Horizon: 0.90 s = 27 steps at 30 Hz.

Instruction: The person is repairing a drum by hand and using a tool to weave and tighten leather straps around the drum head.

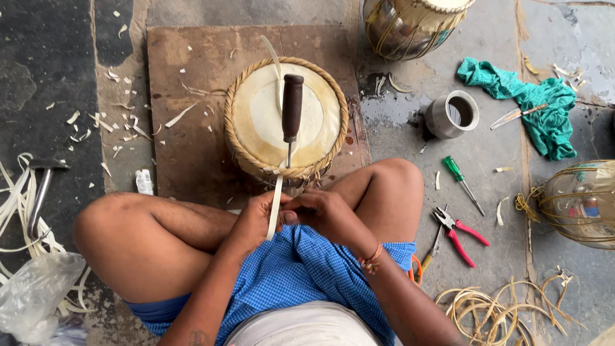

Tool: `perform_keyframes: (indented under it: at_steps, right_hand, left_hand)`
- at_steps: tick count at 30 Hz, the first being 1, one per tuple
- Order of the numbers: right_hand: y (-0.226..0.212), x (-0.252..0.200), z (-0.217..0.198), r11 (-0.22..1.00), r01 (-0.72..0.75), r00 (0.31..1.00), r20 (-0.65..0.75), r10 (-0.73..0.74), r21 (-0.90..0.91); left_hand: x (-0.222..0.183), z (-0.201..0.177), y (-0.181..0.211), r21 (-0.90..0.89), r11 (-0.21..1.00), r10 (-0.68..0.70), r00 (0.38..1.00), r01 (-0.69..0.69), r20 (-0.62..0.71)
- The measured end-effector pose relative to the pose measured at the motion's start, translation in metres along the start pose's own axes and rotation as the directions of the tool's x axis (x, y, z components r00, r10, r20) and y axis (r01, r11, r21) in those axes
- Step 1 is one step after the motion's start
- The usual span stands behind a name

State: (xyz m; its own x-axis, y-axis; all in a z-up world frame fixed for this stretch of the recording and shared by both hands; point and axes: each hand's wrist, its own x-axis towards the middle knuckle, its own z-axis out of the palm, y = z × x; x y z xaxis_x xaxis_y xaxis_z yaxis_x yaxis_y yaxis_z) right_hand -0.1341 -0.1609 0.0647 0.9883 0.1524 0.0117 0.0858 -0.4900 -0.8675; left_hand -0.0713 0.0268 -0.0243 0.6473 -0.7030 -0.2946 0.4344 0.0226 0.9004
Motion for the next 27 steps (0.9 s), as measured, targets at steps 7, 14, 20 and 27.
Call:
perform_keyframes:
  at_steps: [7, 14, 20, 27]
  right_hand:
    - [0.001, -0.004, 0.003, 0.977, -0.212, 0.965, -0.163, 0.205, -0.026]
    - [0.000, -0.001, 0.030, 0.964, -0.133, 0.898, -0.440, 0.019, -0.229]
    - [0.013, -0.004, 0.012, 0.964, -0.226, 0.801, -0.589, 0.103, -0.138]
    - [0.028, -0.026, 0.015, 0.970, -0.233, 0.867, -0.465, 0.176, -0.066]
  left_hand:
    - [-0.003, 0.009, 0.027, 0.474, 0.875, 0.159, 0.983, -0.097, -0.093]
    - [-0.003, 0.023, 0.028, 0.634, 0.718, 0.463, 0.877, -0.288, -0.126]
    - [-0.003, 0.018, 0.019, 0.390, 0.918, 0.239, 0.878, -0.065, -0.416]
    - [0.005, 0.009, 0.014, 0.277, 0.955, 0.242, 0.825, -0.108, -0.511]
